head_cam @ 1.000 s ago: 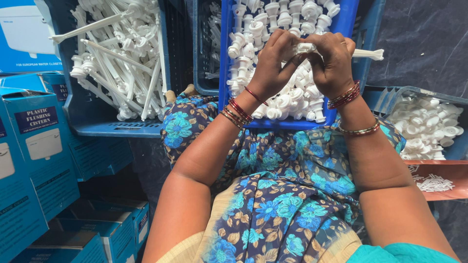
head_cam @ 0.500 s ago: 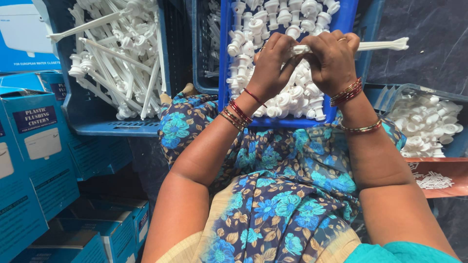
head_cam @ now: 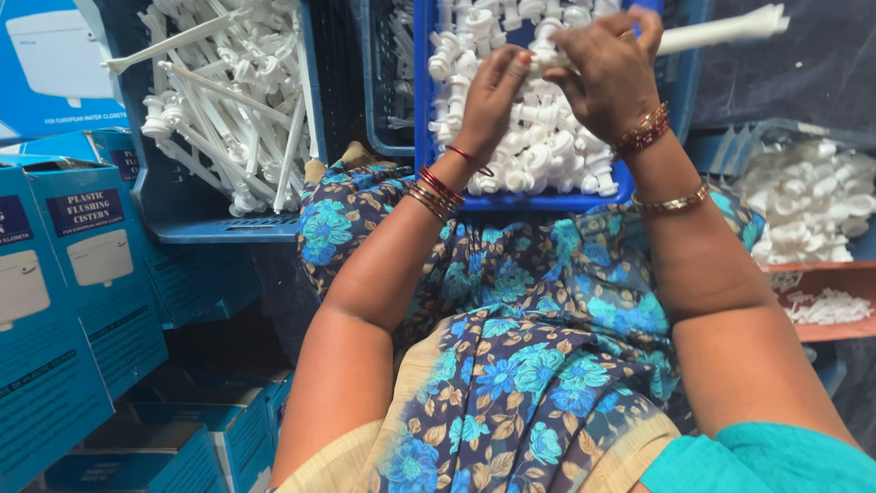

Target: The person assembles white plastic components by hand, repeatedly picking up a small cap-like piece and a long rod, fitting them together, and placing the assembled unit into a blue crate. The process is continuous and repetitive.

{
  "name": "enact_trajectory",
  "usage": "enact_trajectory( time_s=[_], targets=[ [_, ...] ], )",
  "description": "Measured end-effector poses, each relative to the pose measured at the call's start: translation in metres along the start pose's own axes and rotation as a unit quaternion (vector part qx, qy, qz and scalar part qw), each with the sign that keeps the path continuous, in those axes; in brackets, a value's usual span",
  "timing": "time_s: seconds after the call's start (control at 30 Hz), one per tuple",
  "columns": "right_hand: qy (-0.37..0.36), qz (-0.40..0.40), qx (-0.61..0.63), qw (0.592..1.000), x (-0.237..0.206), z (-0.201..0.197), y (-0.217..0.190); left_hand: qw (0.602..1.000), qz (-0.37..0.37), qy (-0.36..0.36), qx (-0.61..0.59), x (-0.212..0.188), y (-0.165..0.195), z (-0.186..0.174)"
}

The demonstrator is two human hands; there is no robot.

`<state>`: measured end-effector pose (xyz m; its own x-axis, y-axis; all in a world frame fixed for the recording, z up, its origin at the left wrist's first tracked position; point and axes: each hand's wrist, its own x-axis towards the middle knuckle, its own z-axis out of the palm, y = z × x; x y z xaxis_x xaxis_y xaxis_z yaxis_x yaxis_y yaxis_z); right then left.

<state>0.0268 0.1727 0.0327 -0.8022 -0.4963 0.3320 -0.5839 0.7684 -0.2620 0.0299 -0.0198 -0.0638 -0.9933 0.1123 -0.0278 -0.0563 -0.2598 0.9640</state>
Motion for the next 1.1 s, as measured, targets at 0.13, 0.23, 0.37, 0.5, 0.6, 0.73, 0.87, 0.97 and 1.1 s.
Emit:
enact_trajectory(
  time_s=[0.13,0.23,0.37,0.5,0.6,0.73,0.87,0.97,1.1],
  targets=[
    [0.19,-0.004,-0.094,0.977,-0.03,-0.032,0.016,0.977,-0.112,-0.002,-0.181,0.005,-0.009,-0.013],
    [0.294,0.126,-0.078,0.944,-0.091,-0.08,0.043,0.959,-0.114,0.003,-0.26,0.009,-0.008,-0.021],
    [0.251,0.315,-0.068,0.913,-0.217,-0.105,0.055,0.952,-0.119,0.034,-0.279,0.011,-0.003,-0.024],
    [-0.024,0.414,-0.139,0.899,-0.348,-0.087,0.016,0.944,-0.115,0.021,-0.309,0.012,-0.002,-0.023],
    [-0.077,0.446,-0.145,0.88,-0.401,-0.073,-0.015,0.945,-0.121,0.015,-0.304,0.015,-0.004,-0.027],
    [-0.124,0.519,-0.05,0.845,-0.421,-0.062,-0.033,0.94,-0.146,-0.021,-0.307,0.012,-0.005,-0.037],
    [-0.118,0.547,-0.065,0.826,-0.424,-0.046,-0.043,0.937,-0.128,-0.027,-0.324,0.01,0.007,-0.033],
    [-0.102,0.566,-0.059,0.816,-0.423,-0.038,-0.055,0.945,-0.15,-0.028,-0.29,0.004,0.021,-0.034],
    [-0.015,0.598,-0.008,0.802,-0.418,-0.03,-0.055,0.945,-0.158,-0.023,-0.286,0.001,0.026,-0.031]
  ],
)
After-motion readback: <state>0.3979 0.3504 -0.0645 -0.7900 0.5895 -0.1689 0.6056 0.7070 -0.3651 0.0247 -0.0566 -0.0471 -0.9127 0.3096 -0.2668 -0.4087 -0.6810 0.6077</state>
